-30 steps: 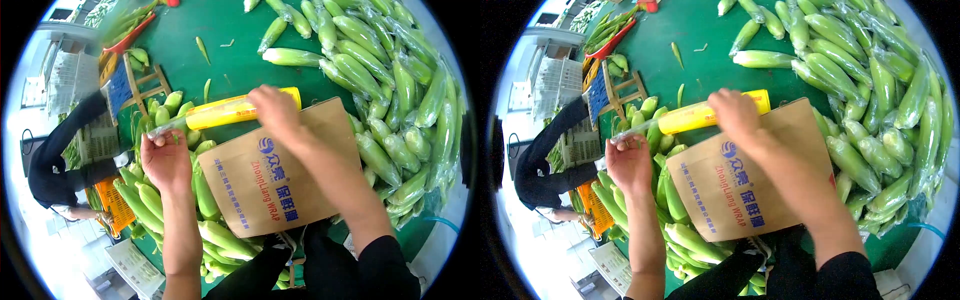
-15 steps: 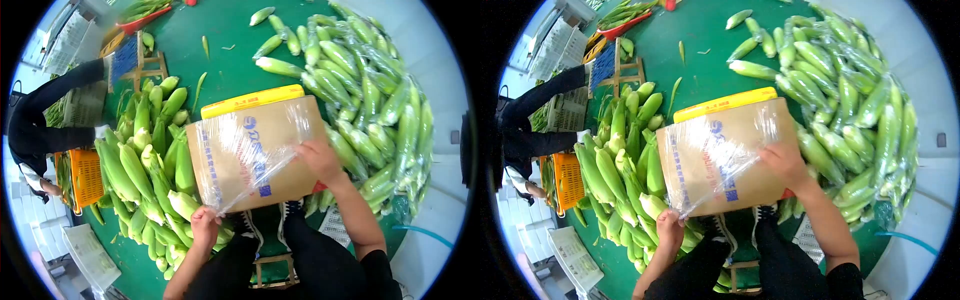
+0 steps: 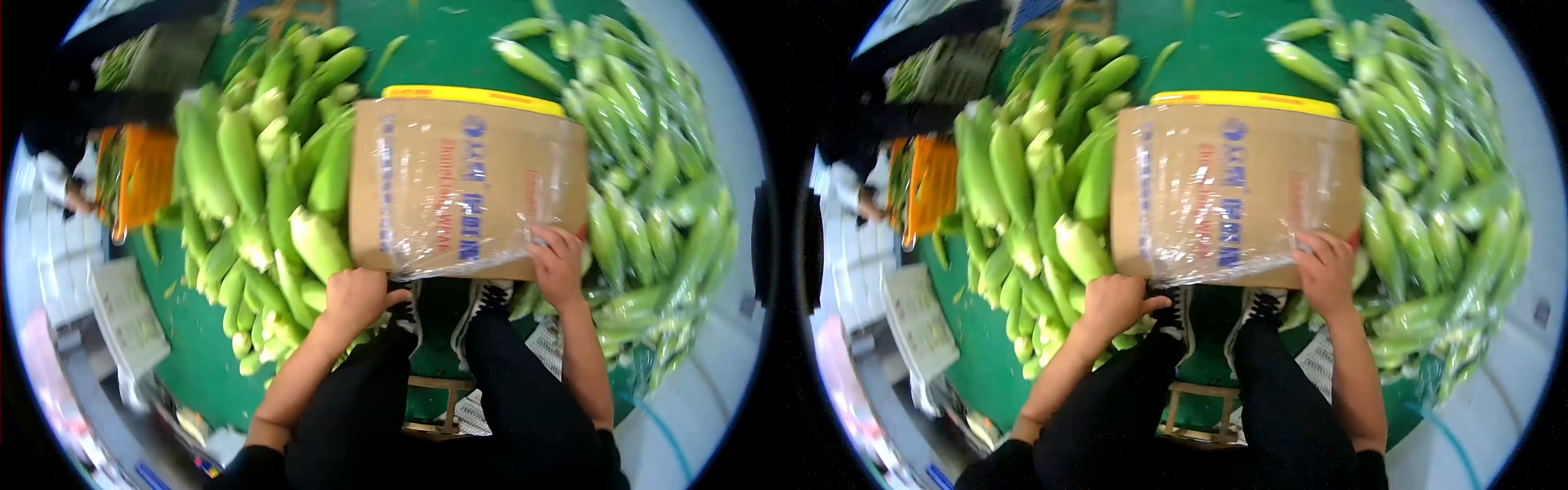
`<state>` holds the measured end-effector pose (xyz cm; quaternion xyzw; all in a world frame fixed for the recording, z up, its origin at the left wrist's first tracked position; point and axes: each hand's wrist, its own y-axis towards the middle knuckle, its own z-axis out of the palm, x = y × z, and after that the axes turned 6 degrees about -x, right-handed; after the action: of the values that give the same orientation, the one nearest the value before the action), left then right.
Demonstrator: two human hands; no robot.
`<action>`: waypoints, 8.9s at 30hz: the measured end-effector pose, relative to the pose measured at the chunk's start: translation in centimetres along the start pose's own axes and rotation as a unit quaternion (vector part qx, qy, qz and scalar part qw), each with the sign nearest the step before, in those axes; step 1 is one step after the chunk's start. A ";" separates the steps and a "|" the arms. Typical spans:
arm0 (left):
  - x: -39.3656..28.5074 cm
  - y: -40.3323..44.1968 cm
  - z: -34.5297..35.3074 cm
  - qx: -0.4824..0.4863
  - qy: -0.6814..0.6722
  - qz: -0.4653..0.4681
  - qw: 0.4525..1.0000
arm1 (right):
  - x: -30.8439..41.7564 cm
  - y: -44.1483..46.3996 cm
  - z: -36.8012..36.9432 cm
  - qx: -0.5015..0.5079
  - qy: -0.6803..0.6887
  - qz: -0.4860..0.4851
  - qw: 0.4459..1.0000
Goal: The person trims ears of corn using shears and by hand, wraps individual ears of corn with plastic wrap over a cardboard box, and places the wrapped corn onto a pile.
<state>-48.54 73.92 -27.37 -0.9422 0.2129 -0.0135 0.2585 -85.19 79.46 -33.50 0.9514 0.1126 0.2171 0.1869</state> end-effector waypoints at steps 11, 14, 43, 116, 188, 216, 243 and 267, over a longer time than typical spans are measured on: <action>9.2 1.2 -6.1 -0.084 0.207 0.318 0.921 | -0.6 -0.6 -0.4 -0.007 0.021 0.018 1.000; 9.5 -2.1 -11.2 -0.197 0.082 0.250 0.944 | -0.7 -1.4 -0.4 -0.048 0.009 0.038 0.998; -8.4 12.3 -6.2 -0.260 -0.037 0.191 0.946 | -1.4 0.7 -1.0 -0.139 0.586 0.396 0.693; -9.2 18.6 -8.1 -0.321 0.079 0.265 0.906 | -2.9 13.6 -1.3 -0.154 0.059 0.126 0.978; -0.9 6.1 -2.8 -0.078 -0.900 0.284 0.322 | 9.5 3.2 2.0 0.347 0.762 0.418 0.353; 10.3 5.3 0.1 -0.334 0.006 -0.218 0.917 | -9.6 7.5 -9.0 -0.373 0.491 0.406 0.675; -4.4 13.2 -8.5 -0.212 -0.071 0.260 0.939 | -0.9 2.6 -0.7 -0.220 0.694 0.453 0.514; 2.0 9.7 -0.5 -0.324 -0.099 0.212 0.917 | 1.8 11.7 4.2 0.020 -0.002 0.043 0.999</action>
<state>-50.66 65.33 -31.93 -0.9035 0.3739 0.2047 -0.0444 -80.17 68.11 -31.56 0.9594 0.0752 0.2204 0.1589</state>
